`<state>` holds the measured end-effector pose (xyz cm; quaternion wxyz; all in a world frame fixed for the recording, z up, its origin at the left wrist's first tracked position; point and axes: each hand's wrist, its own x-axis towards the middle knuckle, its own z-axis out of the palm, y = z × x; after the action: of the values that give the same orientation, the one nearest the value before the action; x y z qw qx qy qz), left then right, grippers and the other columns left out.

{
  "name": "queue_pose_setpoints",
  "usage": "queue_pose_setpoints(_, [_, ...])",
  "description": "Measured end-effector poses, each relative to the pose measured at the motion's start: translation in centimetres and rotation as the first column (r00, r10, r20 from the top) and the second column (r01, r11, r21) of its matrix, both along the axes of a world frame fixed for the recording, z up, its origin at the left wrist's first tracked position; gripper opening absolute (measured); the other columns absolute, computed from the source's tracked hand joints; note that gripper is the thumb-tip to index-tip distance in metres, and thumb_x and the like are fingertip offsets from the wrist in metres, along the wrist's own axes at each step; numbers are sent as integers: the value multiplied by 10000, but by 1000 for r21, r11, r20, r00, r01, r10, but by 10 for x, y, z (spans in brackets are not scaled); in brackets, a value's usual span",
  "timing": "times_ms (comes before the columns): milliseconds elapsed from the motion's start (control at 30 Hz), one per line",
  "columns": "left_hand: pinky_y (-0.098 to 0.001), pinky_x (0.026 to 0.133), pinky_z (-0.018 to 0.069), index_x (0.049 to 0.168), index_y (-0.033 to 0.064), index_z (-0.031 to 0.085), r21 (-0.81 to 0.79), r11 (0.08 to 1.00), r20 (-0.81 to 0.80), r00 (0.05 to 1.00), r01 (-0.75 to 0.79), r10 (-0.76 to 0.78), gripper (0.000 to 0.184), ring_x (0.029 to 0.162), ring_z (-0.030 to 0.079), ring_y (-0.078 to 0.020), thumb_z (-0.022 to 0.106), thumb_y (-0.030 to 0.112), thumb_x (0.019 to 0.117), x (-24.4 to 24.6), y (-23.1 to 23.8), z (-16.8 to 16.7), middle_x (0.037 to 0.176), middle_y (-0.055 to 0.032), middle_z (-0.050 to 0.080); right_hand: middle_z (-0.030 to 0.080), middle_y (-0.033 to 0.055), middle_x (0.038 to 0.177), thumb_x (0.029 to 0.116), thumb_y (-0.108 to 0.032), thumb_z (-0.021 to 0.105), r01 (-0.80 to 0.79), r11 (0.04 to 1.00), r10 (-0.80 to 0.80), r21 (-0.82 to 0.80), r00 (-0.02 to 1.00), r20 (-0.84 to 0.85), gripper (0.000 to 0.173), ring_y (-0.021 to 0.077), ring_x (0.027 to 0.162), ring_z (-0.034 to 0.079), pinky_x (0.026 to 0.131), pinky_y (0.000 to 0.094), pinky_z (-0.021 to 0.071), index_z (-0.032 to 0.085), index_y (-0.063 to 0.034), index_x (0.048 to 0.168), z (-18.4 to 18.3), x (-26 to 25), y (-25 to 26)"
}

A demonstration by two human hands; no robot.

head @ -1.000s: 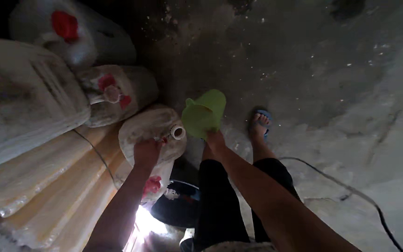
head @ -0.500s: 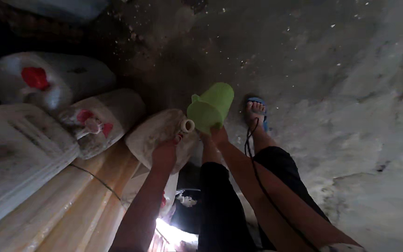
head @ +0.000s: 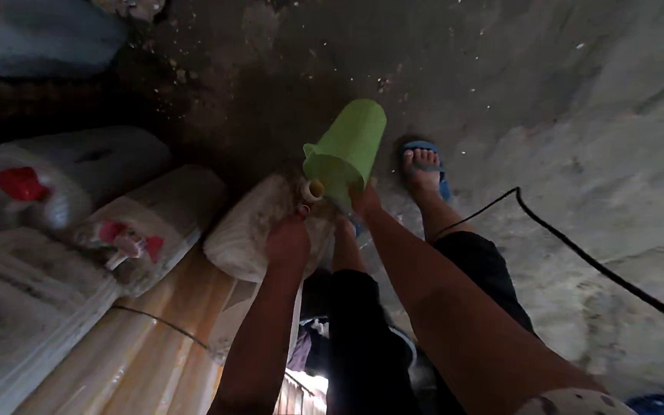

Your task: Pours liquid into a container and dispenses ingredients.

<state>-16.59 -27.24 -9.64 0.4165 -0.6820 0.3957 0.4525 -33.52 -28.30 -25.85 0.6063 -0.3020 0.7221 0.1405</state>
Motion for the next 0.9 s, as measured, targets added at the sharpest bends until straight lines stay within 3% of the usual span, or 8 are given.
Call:
queue_pose_setpoints(167, [-550,903,561,1398,125,591,-13,1000,14,1000,28,-28,370,1134,671,-369,543,199,1039,-2,1,-3,1283,-168,663,510,291,1465,1072,-250,541,76,997,-76,4,997,1,580,423,1364,512,1125,587,415,335,-11,1559,10,3,2])
queue_pose_setpoints(267, [-548,914,561,1408,146,596,-43,999,11,1000,-2,3,368,1142,676,-355,517,207,1054,-3,-2,-3,1297,-154,669,473,310,1494,1082,-258,516,38,999,-39,-7,999,-19,618,438,1381,495,1139,577,406,272,14,1580,13,5,4])
queue_pose_setpoints(600, [-535,924,553,1326,46,617,-23,1000,15,1000,0,0,329,1144,672,-354,522,203,1053,-9,-8,-6,1274,-177,666,473,298,1498,1084,-244,508,24,999,-25,-23,999,-31,583,433,1380,497,1133,579,411,300,6,1568,10,5,3])
queue_pose_setpoints(700, [-530,928,556,1384,111,610,-46,999,14,1000,-7,8,353,1149,673,-339,517,194,1053,-10,-8,-9,1296,-149,668,472,281,1507,1084,-244,511,32,999,-34,-32,998,-44,573,418,1388,494,1138,569,409,312,-3,1564,9,5,2])
queue_pose_setpoints(800, [-536,895,565,1362,99,612,-58,998,11,1000,11,-10,340,1118,683,-353,516,190,1049,-13,-11,-10,1269,-159,675,457,267,1527,1077,-234,524,40,998,-43,-43,997,-61,591,401,1400,485,1150,554,401,294,-7,1573,6,4,0])
queue_pose_setpoints(900, [-538,903,561,1415,141,582,-42,999,2,1000,13,-12,371,1128,679,-356,520,203,1054,-14,-14,-12,1286,-152,671,410,283,1555,1078,-236,518,1,999,-3,-41,999,-46,632,411,1431,445,1168,547,382,241,15,1587,2,2,0])
